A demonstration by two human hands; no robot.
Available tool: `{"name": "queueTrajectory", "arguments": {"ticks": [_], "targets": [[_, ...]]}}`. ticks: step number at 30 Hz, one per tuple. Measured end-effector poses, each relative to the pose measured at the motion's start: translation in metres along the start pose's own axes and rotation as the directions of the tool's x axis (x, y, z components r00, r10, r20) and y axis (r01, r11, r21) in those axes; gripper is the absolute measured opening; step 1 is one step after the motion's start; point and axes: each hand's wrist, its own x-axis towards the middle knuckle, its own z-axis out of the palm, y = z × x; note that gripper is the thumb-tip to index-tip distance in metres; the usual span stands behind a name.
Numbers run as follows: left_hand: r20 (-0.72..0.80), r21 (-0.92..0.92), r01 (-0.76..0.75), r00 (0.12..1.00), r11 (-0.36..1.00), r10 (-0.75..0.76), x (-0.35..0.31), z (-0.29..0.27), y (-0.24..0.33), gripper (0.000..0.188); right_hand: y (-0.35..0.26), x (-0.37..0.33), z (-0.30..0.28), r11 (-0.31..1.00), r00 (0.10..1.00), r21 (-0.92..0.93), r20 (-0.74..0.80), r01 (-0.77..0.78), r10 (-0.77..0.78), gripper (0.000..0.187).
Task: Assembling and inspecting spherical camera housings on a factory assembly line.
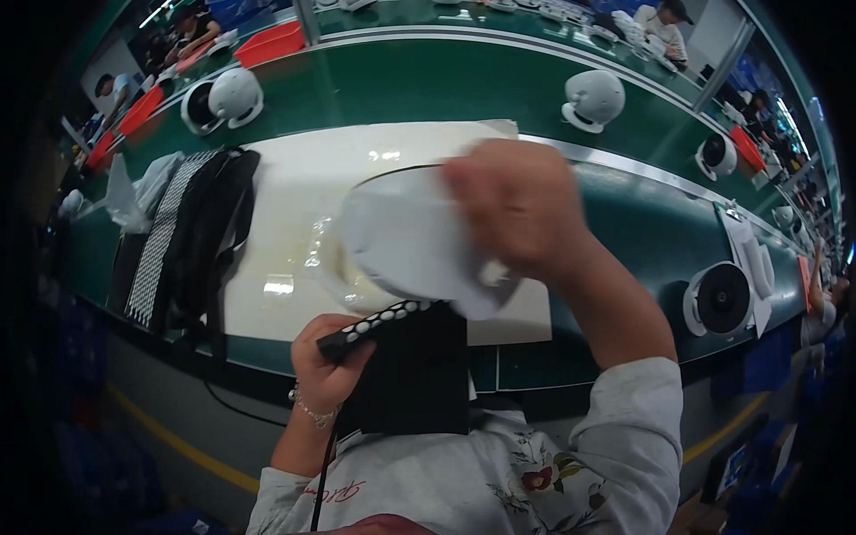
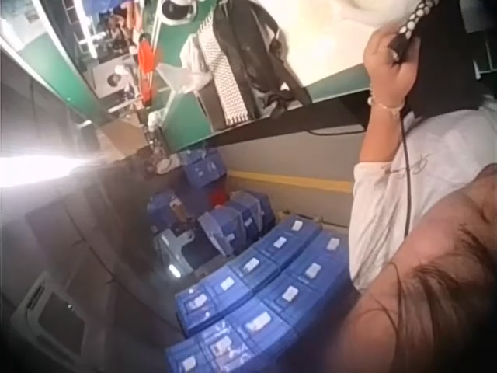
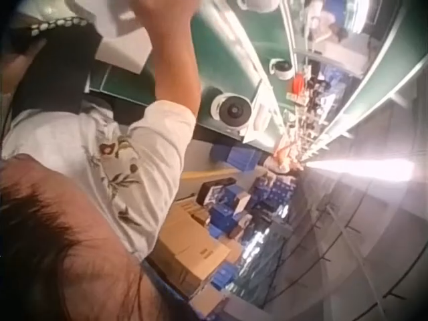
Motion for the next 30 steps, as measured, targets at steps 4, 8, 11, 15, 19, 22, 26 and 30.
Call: {"name": "queueTrajectory", "arguments": {"ticks": [4,8,11,15,19,22,26,30], "targets": [[0.02,0.003,-0.034,0.999,0.999,0.034,0.003,-0.001,0.004,0.015,-0.01,0.046,0.063,0.981,0.902,-0.191,0.42,-0.02,0.1,0.044],[0.008,-0.011,-0.056,0.998,0.998,0.056,0.003,0.0,0.001,0.014,-0.009,0.062,0.092,0.941,0.762,-0.29,0.567,-0.171,0.313,0.041],[-0.011,-0.018,-0.051,0.999,0.999,0.051,0.002,0.0,0.001,0.014,-0.001,0.043,0.092,0.998,0.973,-0.051,0.222,-0.045,0.055,0.019],[0.004,-0.003,-0.041,0.999,0.999,0.041,0.001,-0.002,-0.003,0.016,-0.021,0.003,0.063,0.985,0.983,-0.021,-0.066,0.169,-0.17,0.009],[0.018,0.011,-0.089,0.996,0.996,0.089,0.002,-0.002,-0.002,0.018,-0.043,-0.028,0.058,0.988,0.939,0.091,0.312,0.124,-0.146,0.01],[0.02,0.031,-0.091,0.996,0.995,0.09,0.002,-0.001,0.0,0.018,-0.043,-0.031,0.061,0.99,0.904,0.082,0.405,0.111,-0.135,0.013],[-0.007,-0.019,-0.042,0.999,0.999,0.042,0.002,-0.001,0.0,0.018,-0.039,-0.034,0.058,0.967,0.92,0.13,0.302,0.219,-0.249,0.016],[-0.049,-0.029,0.005,0.999,1.0,-0.006,0.0,-0.003,0.0,0.016,-0.037,-0.041,0.058,0.934,0.955,0.31,0.174,0.179,-0.241,0.022]]}}
